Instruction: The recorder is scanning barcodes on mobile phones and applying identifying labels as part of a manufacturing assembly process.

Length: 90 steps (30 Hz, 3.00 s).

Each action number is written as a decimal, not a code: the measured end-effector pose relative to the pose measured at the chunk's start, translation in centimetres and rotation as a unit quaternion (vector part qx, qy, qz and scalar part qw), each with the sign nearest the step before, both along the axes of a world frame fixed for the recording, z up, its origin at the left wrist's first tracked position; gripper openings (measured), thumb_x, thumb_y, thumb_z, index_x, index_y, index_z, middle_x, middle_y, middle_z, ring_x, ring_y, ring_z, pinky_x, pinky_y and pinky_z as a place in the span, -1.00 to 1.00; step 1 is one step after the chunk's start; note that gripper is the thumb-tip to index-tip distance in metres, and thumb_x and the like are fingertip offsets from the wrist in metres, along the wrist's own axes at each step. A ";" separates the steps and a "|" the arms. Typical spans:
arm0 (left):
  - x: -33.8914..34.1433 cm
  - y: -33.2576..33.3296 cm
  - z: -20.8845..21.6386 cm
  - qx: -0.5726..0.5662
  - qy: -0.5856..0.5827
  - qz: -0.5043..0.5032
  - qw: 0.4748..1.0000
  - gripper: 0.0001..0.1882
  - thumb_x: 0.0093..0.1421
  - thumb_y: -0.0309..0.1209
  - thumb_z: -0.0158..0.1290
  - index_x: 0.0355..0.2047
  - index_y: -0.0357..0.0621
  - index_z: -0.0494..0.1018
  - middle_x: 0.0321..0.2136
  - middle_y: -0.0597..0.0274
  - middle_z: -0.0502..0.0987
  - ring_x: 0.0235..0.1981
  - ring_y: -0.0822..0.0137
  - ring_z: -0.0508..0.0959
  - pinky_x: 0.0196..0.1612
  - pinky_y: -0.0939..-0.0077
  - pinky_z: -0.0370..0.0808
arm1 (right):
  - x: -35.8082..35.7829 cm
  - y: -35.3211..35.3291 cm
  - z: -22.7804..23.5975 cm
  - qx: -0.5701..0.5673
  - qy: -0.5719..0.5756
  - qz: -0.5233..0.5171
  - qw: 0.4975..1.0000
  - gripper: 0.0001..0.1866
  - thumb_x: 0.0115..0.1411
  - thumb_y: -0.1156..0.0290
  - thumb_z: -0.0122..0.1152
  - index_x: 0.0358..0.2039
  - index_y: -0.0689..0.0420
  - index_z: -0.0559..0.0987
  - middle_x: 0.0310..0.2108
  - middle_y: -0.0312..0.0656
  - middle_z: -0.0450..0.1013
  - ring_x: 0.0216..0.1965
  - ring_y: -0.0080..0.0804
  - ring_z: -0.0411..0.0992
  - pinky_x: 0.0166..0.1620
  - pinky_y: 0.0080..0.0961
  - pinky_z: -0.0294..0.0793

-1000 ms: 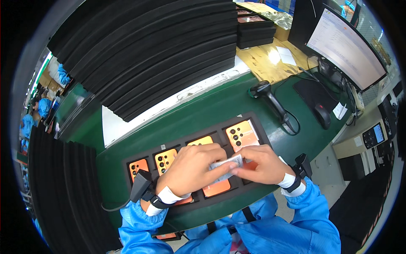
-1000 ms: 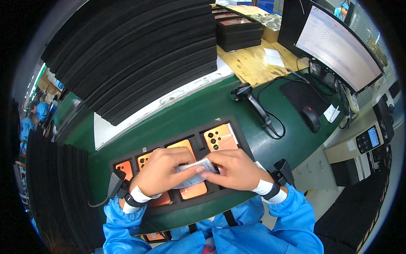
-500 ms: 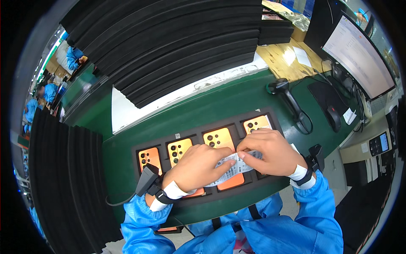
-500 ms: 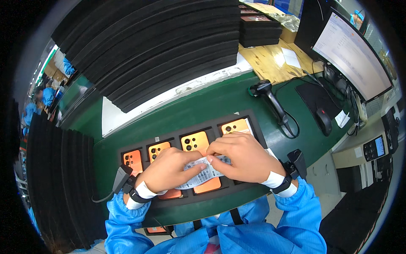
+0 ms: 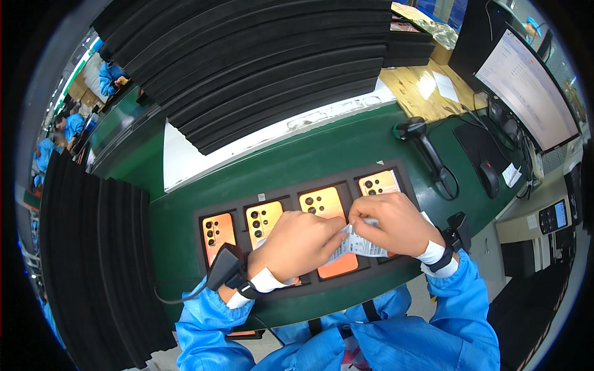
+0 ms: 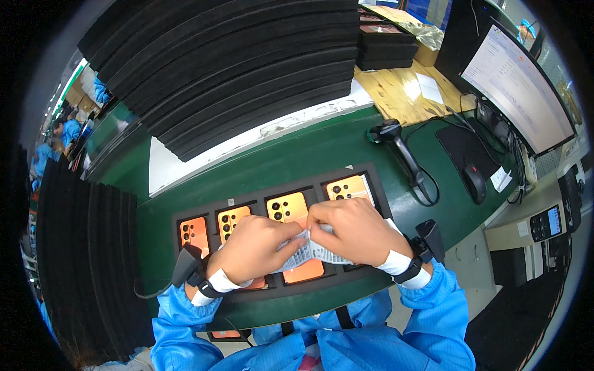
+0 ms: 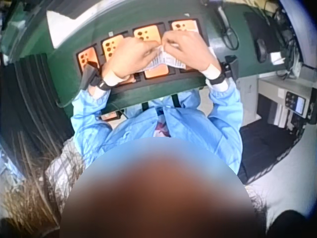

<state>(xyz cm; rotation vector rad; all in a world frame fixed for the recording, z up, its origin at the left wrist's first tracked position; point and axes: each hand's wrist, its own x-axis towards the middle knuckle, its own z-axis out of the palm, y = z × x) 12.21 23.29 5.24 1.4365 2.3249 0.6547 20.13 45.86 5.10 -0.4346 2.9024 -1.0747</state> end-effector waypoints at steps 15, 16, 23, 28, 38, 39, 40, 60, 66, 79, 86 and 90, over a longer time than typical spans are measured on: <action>0.6 0.6 -2.4 0.155 -0.047 -0.150 0.975 -0.81 0.38 -0.33 0.18 -0.16 -0.20 0.65 -0.18 0.11 0.65 0.06 0.09 0.61 0.30 0.10 0.37 | 2.9 4.9 -2.3 -0.147 -0.068 -0.222 0.961 -0.74 0.38 0.40 0.32 -0.01 0.30 0.67 -0.39 -0.09 0.68 -0.27 -0.35 0.71 -0.24 -0.37 0.60; 0.1 1.1 -3.2 0.119 -0.061 -0.174 0.976 -0.80 0.40 -0.32 0.16 -0.15 -0.19 0.62 -0.05 0.18 0.61 0.19 0.16 0.51 0.40 0.04 0.19 | 3.0 4.5 -2.3 -0.186 -0.051 -0.246 0.950 -0.75 0.39 0.42 0.31 0.00 0.28 0.66 -0.38 -0.13 0.66 -0.30 -0.42 0.68 -0.25 -0.41 0.59; -1.1 0.0 -0.9 0.110 -0.060 -0.194 0.973 -0.82 0.41 -0.30 0.17 -0.20 -0.16 0.61 -0.14 0.18 0.62 0.09 0.15 0.56 0.36 0.07 0.24 | 2.4 3.0 -2.7 -0.257 -0.056 -0.215 0.941 -0.77 0.46 0.44 0.23 0.03 0.28 0.63 -0.24 -0.23 0.55 -0.36 -0.64 0.45 -0.26 -0.58 0.48; -1.1 -2.3 0.4 0.149 -0.047 -0.169 0.973 -0.85 0.39 -0.34 0.19 -0.21 -0.16 0.61 -0.22 0.18 0.62 -0.03 0.11 0.59 0.30 0.10 0.30 | 0.6 0.5 -3.5 -0.276 -0.179 -0.063 0.942 -0.56 0.50 0.24 0.20 0.26 0.20 0.56 -0.04 -0.11 0.54 -0.23 -0.45 0.57 -0.07 -0.42 0.57; -1.1 -2.9 0.2 0.161 -0.051 -0.169 0.971 -0.84 0.39 -0.34 0.20 -0.18 -0.16 0.63 -0.14 0.18 0.66 0.03 0.11 0.61 0.34 0.09 0.29 | 1.1 -2.8 -3.5 0.168 0.126 0.046 0.977 -0.54 0.34 0.29 0.28 0.20 0.20 0.57 0.25 0.00 0.42 0.30 0.00 0.34 0.37 0.06 0.22; -1.1 -2.9 0.1 0.178 -0.053 -0.164 0.969 -0.85 0.38 -0.35 0.20 -0.19 -0.17 0.63 -0.14 0.17 0.65 0.03 0.10 0.61 0.34 0.09 0.30 | 1.0 -3.3 -4.0 0.221 0.150 0.044 0.963 -0.51 0.34 0.30 0.27 0.23 0.23 0.54 0.26 0.00 0.42 0.32 0.00 0.32 0.38 0.09 0.18; -1.0 -3.0 -0.2 0.179 -0.052 -0.162 0.969 -0.85 0.38 -0.35 0.20 -0.19 -0.17 0.63 -0.14 0.17 0.65 0.03 0.10 0.61 0.34 0.09 0.30 | 0.6 -3.6 -4.0 0.222 0.148 0.046 0.963 -0.52 0.35 0.34 0.24 0.23 0.26 0.51 0.26 0.00 0.42 0.31 0.01 0.32 0.36 0.13 0.18; -1.5 -8.8 0.0 0.033 -0.139 0.078 0.987 -0.69 0.45 -0.19 0.13 -0.20 -0.20 0.66 -0.62 0.00 0.60 -0.60 0.09 0.64 -0.45 0.26 0.54 | 0.5 -4.4 1.7 -0.125 -0.178 0.011 0.976 -0.76 0.32 0.31 0.42 -0.23 0.23 0.63 -0.50 -0.14 0.59 -0.44 -0.31 0.63 -0.34 -0.44 0.53; -0.9 -8.8 -0.1 0.054 -0.086 0.034 0.994 -0.73 0.45 -0.23 0.11 -0.17 -0.18 0.66 -0.64 -0.03 0.58 -0.60 0.04 0.64 -0.47 0.19 0.53 | -1.5 -6.9 2.3 -0.086 -0.023 0.071 0.994 -0.83 0.35 0.37 0.27 -0.24 0.23 0.63 -0.44 -0.05 0.60 -0.36 -0.08 0.62 -0.27 -0.23 0.56; -0.1 -8.5 -0.9 0.093 -0.044 0.054 0.993 -0.76 0.39 -0.26 0.15 -0.26 -0.19 0.63 -0.62 -0.08 0.58 -0.57 -0.06 0.63 -0.47 0.10 0.52 | -2.3 -7.6 1.6 -0.018 -0.063 0.067 0.996 -0.81 0.31 0.37 0.20 -0.24 0.24 0.63 -0.39 0.01 0.62 -0.32 0.03 0.61 -0.22 -0.15 0.57; 0.8 -8.6 -0.1 0.034 0.075 0.072 0.994 -0.82 0.36 -0.29 0.19 -0.27 -0.14 0.63 -0.59 -0.03 0.61 -0.55 -0.04 0.64 -0.47 0.12 0.55 | -1.8 -5.6 1.4 -0.135 -0.159 0.037 0.977 -0.74 0.40 0.30 0.28 -0.17 0.28 0.69 -0.36 0.06 0.67 -0.32 -0.14 0.68 -0.22 -0.30 0.60; 0.0 -10.1 0.4 0.145 0.017 0.030 0.989 -0.83 0.36 -0.33 0.21 -0.16 -0.12 0.67 -0.55 0.06 0.66 -0.51 0.01 0.69 -0.44 0.24 0.59 | -1.3 -1.7 -1.1 -0.051 -0.097 -0.095 0.989 -0.76 0.36 0.35 0.31 -0.17 0.30 0.69 -0.37 0.05 0.66 -0.35 -0.14 0.65 -0.23 -0.29 0.60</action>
